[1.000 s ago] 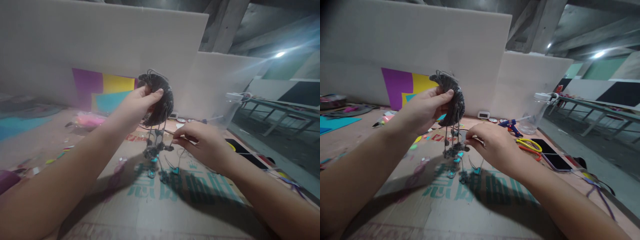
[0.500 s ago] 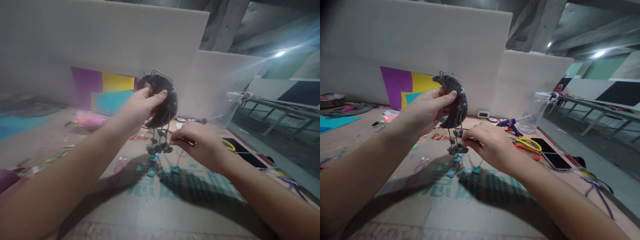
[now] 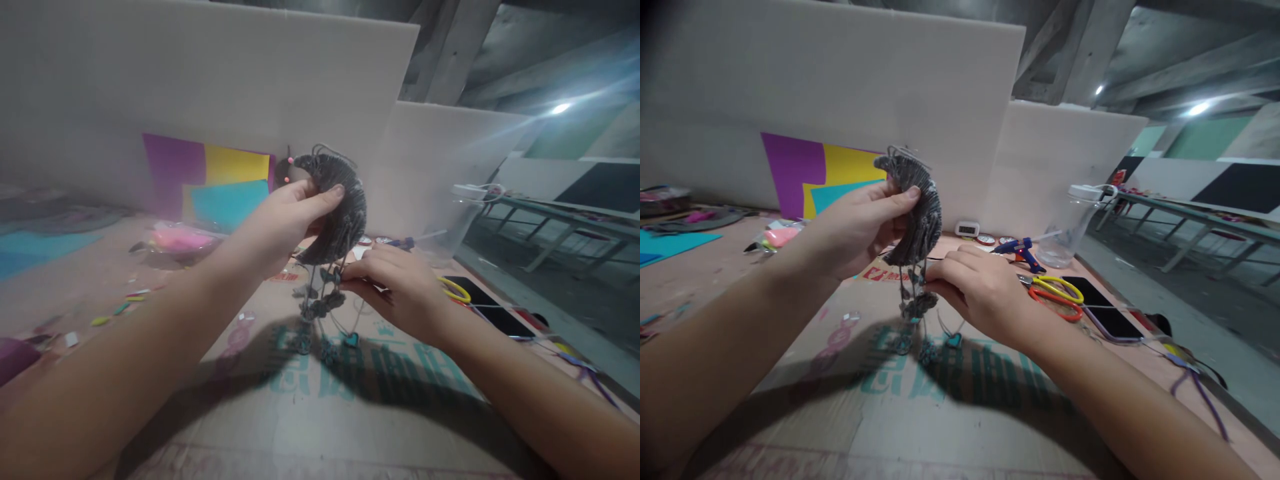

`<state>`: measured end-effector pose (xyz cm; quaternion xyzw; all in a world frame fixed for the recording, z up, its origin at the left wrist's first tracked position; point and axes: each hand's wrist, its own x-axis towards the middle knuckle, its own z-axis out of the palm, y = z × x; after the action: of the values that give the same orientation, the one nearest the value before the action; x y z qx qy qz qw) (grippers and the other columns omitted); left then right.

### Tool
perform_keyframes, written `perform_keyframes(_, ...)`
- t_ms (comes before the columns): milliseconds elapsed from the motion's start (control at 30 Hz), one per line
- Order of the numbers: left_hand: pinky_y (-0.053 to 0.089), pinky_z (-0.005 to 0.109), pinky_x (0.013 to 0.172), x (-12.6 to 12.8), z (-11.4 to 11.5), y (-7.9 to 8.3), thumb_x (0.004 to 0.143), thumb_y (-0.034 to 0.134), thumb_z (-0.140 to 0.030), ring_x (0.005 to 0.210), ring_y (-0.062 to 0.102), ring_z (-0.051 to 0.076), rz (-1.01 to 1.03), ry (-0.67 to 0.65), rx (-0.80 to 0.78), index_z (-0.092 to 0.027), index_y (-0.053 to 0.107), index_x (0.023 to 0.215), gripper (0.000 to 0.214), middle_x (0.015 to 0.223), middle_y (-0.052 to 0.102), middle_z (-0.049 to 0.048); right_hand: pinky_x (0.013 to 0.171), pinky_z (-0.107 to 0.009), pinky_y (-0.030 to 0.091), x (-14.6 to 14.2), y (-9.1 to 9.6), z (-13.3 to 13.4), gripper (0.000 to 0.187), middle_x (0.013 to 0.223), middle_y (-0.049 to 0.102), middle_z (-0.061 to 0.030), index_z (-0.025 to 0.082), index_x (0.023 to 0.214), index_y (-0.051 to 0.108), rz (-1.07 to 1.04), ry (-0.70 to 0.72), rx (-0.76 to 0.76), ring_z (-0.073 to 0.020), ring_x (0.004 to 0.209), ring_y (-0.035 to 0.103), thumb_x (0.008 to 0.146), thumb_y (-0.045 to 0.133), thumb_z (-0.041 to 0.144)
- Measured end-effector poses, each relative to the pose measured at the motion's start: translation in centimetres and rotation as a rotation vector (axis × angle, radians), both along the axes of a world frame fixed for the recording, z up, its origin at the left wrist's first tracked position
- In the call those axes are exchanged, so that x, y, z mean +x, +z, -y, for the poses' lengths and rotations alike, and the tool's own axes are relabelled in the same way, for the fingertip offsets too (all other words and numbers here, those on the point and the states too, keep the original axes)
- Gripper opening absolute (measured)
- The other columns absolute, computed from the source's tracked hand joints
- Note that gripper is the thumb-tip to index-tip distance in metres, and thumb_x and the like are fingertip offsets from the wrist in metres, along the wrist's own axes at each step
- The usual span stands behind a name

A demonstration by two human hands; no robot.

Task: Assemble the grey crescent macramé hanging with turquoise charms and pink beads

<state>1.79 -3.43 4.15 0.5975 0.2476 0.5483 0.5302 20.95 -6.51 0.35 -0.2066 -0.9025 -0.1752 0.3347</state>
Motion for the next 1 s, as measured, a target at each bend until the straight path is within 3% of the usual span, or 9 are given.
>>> perform_keyframes(367, 0.052, 0.027, 0.072, 0.14, 0.34, 0.17, 0.084, 0.070, -0.030, 0.062, 0.062, 0.011, 0.044, -0.035, -0.088, -0.016, 0.062, 0.084, 0.016, 0.071, 0.065, -0.0007, 0.069, -0.025, 0.045, 0.02, -0.36, -0.23, 0.007, 0.076, 0.068, -0.0024, 0.016, 0.091, 0.063, -0.007, 0.026, 0.044, -0.0125, 0.072, 0.061, 0.094, 0.061, 0.022)
perform_keyframes(1000, 0.051, 0.026, 0.066, 0.31, 0.62, 0.31, 0.086, 0.067, -0.027, 0.060, 0.062, 0.012, 0.072, -0.053, -0.134, -0.015, 0.059, 0.079, 0.016, 0.070, 0.065, 0.0004, 0.065, -0.023, 0.043, -0.12, -0.29, 0.00, 0.008, 0.073, 0.069, -0.0015, 0.016, 0.087, 0.064, -0.024, 0.051, 0.081, -0.0115, 0.069, 0.061, 0.094, 0.062, 0.020)
